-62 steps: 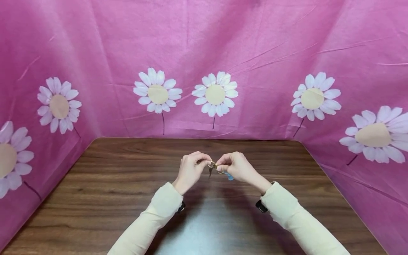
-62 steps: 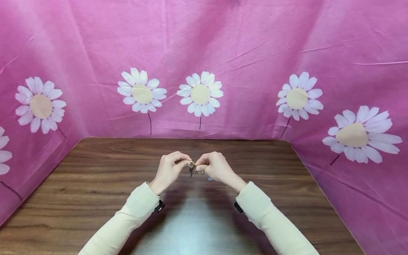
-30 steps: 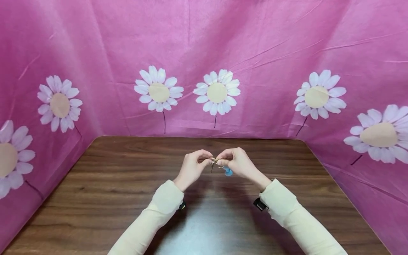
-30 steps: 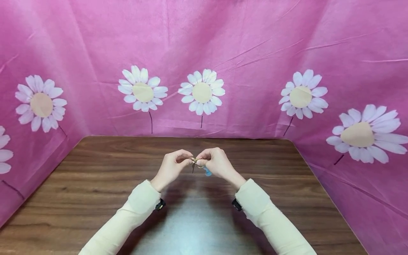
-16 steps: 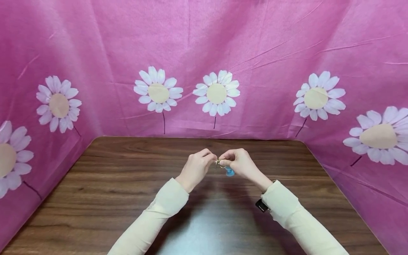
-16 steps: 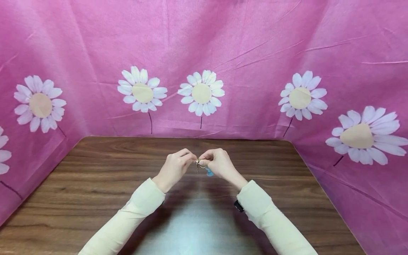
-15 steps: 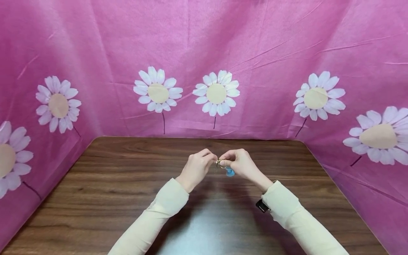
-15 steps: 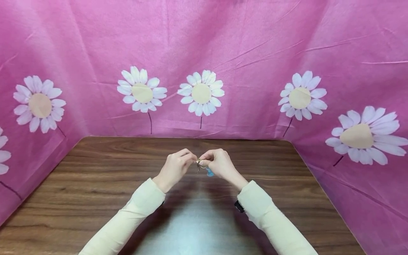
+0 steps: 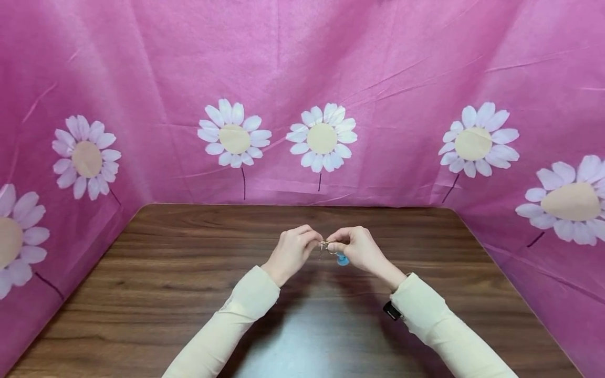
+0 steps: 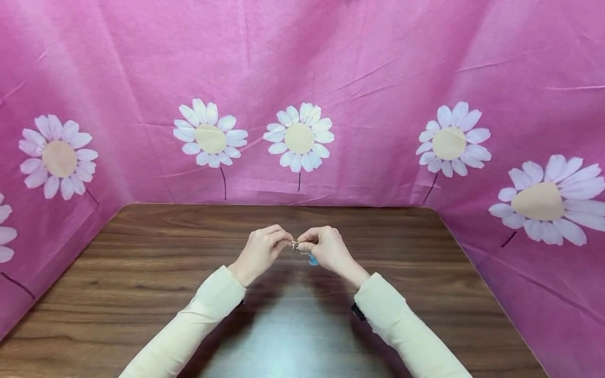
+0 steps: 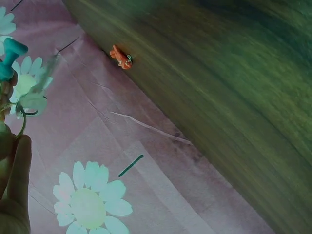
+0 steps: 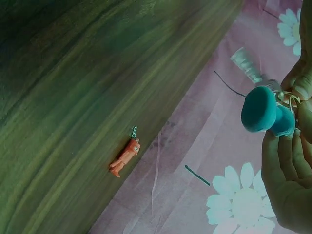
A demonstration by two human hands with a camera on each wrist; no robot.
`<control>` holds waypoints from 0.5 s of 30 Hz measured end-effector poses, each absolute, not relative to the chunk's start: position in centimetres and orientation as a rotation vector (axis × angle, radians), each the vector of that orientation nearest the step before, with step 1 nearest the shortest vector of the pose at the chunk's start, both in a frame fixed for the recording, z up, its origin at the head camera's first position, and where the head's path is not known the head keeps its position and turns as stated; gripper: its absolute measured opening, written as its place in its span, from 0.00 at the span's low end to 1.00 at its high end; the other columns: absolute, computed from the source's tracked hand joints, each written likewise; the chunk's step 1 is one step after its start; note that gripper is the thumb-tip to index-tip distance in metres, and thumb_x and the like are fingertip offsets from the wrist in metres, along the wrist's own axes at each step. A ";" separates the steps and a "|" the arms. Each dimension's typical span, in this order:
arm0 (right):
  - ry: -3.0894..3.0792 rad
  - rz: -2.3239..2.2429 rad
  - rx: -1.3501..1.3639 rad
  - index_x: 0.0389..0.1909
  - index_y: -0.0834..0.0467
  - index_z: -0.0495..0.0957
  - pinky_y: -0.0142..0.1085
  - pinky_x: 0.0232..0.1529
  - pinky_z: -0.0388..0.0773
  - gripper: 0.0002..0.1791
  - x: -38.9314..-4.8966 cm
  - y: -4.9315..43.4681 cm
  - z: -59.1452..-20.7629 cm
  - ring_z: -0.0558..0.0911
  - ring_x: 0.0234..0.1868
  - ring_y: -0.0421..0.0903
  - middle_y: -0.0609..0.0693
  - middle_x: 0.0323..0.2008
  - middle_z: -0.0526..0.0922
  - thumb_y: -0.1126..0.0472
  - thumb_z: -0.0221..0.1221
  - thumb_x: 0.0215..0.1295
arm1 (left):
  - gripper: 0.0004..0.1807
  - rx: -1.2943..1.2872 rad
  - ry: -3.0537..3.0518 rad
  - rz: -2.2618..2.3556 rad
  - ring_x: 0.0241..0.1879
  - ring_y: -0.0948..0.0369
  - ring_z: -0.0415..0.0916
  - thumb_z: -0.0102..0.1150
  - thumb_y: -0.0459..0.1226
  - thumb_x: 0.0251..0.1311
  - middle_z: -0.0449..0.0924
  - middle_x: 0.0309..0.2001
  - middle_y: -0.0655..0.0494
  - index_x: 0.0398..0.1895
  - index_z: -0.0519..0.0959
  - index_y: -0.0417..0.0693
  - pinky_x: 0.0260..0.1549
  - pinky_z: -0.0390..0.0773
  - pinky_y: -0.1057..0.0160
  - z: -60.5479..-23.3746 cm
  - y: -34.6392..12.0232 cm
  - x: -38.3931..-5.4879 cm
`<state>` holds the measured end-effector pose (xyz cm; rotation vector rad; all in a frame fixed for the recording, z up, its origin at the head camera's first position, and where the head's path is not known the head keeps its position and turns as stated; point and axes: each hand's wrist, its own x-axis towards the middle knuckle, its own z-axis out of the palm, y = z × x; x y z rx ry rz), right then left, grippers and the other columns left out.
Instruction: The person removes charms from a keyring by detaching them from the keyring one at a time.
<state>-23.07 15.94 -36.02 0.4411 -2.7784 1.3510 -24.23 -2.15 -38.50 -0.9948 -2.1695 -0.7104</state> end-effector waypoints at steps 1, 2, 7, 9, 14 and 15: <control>-2.779 1.349 0.449 0.29 0.58 0.83 0.31 0.17 0.74 0.04 -23.0 15.9 -36.0 0.76 0.16 0.39 0.50 0.20 0.82 0.63 0.64 0.52 | 0.03 -0.984 -2.167 -0.720 0.27 0.67 0.78 0.63 0.32 0.50 0.80 0.28 0.61 0.28 0.81 0.48 0.29 0.77 0.70 -38.5 -2.2 -24.2; -2.778 1.343 0.456 0.29 0.58 0.83 0.31 0.17 0.74 0.03 -22.9 15.9 -36.0 0.75 0.15 0.39 0.51 0.20 0.82 0.64 0.64 0.52 | 0.03 -0.973 -2.164 -0.733 0.27 0.67 0.78 0.64 0.32 0.50 0.80 0.27 0.61 0.27 0.81 0.48 0.28 0.77 0.70 -38.5 -2.2 -24.1; -2.777 1.279 0.491 0.29 0.58 0.83 0.31 0.15 0.71 0.03 -22.5 16.0 -35.7 0.74 0.12 0.40 0.48 0.17 0.81 0.64 0.64 0.52 | 0.03 -0.921 -2.159 -0.824 0.22 0.67 0.75 0.65 0.31 0.48 0.79 0.24 0.60 0.25 0.81 0.48 0.24 0.74 0.70 -38.4 -2.2 -23.8; -2.769 1.262 0.507 0.29 0.58 0.83 0.31 0.15 0.70 0.03 -22.5 16.0 -35.6 0.74 0.12 0.41 0.47 0.17 0.80 0.65 0.64 0.52 | 0.03 -0.899 -2.167 -0.848 0.21 0.67 0.73 0.65 0.31 0.48 0.79 0.24 0.60 0.25 0.81 0.48 0.22 0.73 0.70 -38.3 -2.2 -23.8; -2.750 1.246 0.516 0.28 0.58 0.83 0.31 0.15 0.71 0.03 -22.4 16.0 -35.3 0.76 0.12 0.44 0.47 0.17 0.80 0.64 0.64 0.52 | 0.01 -0.865 -2.175 -0.900 0.20 0.68 0.72 0.65 0.33 0.49 0.79 0.24 0.60 0.24 0.82 0.48 0.21 0.71 0.70 -38.0 -2.2 -23.6; -2.750 1.245 0.517 0.28 0.57 0.83 0.31 0.15 0.72 0.02 -22.3 15.9 -35.3 0.76 0.12 0.44 0.47 0.17 0.80 0.64 0.64 0.52 | 0.01 -0.860 -2.175 -0.911 0.20 0.68 0.72 0.65 0.34 0.49 0.79 0.24 0.60 0.24 0.82 0.47 0.22 0.72 0.70 -38.0 -2.2 -23.5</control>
